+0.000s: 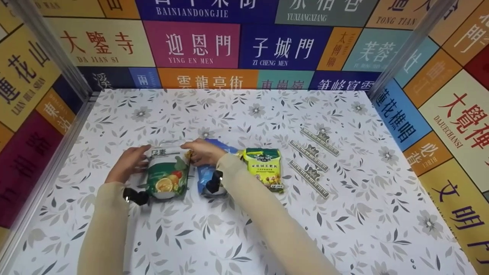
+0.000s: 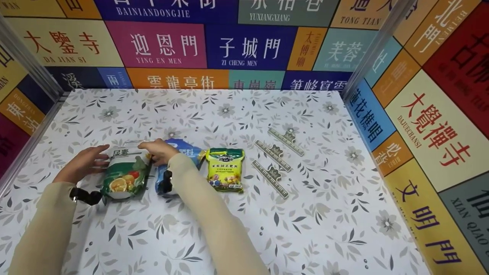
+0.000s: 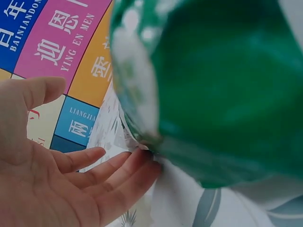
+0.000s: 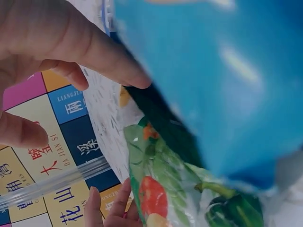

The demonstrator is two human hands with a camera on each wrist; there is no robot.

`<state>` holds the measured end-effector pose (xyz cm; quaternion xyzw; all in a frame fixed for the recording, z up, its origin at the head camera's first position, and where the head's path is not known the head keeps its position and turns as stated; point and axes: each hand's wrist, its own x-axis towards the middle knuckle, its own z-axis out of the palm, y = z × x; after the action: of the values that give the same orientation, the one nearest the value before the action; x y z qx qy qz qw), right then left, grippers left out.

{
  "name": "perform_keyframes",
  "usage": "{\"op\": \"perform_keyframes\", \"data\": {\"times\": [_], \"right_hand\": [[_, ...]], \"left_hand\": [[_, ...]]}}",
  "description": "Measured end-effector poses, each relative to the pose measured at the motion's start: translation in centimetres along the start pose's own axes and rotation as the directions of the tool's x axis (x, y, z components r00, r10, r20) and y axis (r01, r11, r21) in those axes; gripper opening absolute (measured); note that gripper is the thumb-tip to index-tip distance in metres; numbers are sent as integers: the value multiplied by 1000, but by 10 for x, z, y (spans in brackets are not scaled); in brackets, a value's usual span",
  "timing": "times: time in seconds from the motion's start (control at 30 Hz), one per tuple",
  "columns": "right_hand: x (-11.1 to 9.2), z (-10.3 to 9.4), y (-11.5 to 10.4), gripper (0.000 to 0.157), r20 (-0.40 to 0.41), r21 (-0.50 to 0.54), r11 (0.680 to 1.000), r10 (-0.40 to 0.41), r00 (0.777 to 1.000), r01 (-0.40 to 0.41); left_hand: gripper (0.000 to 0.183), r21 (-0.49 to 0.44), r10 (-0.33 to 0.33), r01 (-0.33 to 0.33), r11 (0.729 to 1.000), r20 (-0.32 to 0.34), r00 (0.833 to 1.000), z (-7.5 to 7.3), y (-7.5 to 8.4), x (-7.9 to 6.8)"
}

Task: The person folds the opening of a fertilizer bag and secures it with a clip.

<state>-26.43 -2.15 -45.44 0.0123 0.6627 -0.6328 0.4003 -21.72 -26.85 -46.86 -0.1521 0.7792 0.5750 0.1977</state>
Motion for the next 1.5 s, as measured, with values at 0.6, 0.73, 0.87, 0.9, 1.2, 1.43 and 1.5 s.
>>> {"op": "perform_keyframes", "data": {"times": [0.6, 0.73, 0.87, 0.9, 1.2, 1.43, 1.5], "right_hand": [[7, 0, 3, 81, 47, 311, 947, 62, 997, -74], [8, 1, 3, 79, 27, 316, 946, 66, 997, -71], [7, 2, 2, 80, 16, 310, 949, 63, 998, -65], [7, 2, 1, 81, 16, 314, 947, 64, 998, -66], [3, 0, -2, 73, 29, 334, 941, 46, 999, -53], [4, -2, -3, 74, 19, 365, 930, 42, 999, -46], [4, -2, -2, 73, 25, 368, 929, 38, 999, -45]], "left_hand": [[77, -7, -47, 47, 999, 31, 998, -6, 1, 7], [61, -20, -35, 35, 999, 23, 999, -6, 1, 8], [46, -45, -18, 19, 999, 25, 1000, -8, 1, 7], [45, -46, -15, 17, 999, 25, 1000, -8, 2, 7], [54, -48, 4, -4, 999, 9, 1000, -10, 1, 4], [70, -59, -16, 14, 998, -24, 1000, -9, 4, 3], [72, -61, -8, 6, 998, -34, 999, -9, 4, 1]]}}
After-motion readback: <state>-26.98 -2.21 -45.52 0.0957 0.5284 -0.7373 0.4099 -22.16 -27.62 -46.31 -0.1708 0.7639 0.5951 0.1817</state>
